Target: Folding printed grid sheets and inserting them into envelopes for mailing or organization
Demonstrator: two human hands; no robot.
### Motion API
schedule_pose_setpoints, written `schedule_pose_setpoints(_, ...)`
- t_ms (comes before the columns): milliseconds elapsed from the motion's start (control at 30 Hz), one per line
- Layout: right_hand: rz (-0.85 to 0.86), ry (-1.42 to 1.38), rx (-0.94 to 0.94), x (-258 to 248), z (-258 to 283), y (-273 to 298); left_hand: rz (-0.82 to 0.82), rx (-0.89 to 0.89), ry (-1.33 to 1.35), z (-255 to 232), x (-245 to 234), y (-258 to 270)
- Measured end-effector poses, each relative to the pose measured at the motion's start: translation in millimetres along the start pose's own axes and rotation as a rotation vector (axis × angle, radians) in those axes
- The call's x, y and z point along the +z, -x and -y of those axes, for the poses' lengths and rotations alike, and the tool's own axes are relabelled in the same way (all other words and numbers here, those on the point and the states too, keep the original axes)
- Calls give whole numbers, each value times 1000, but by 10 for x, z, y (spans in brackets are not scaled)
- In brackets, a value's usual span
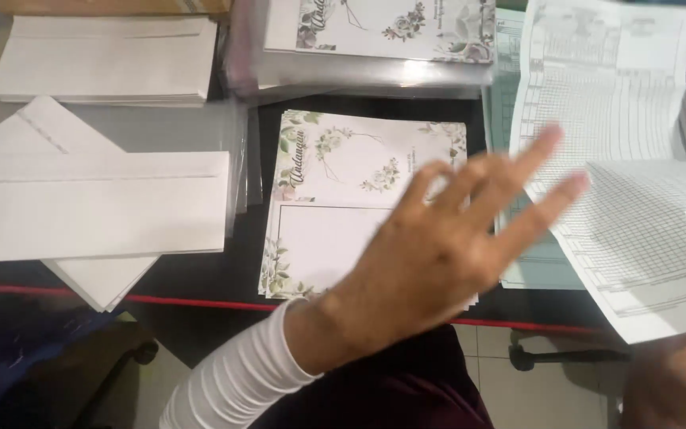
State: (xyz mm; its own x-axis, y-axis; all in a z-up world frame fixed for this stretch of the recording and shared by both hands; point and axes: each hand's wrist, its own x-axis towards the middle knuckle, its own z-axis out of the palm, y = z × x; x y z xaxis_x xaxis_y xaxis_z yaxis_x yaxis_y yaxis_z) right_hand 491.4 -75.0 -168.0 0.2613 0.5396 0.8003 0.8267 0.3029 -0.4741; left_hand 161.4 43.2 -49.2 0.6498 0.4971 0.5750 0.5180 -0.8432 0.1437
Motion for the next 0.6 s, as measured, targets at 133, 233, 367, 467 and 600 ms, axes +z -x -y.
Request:
schedule_pose_setpoints(133,-198,167,-17,216,560,11,-45,109,69,-374,92,74)
schedule_pose_setpoints(233,-37,166,-133,86,473,3,-103,71,69,-504,141,120)
schedule_pose_setpoints(367,87,212,-136,71,568,-35,-90,-2,103,-545,296,137)
schedule_pose_setpoints(467,97,283,-128,84,692,-51,-88,-49,83,-559,408,134)
schedule_pose_setpoints(600,224,296,-302,32,756,-243,-69,-128,124,-547,523,65)
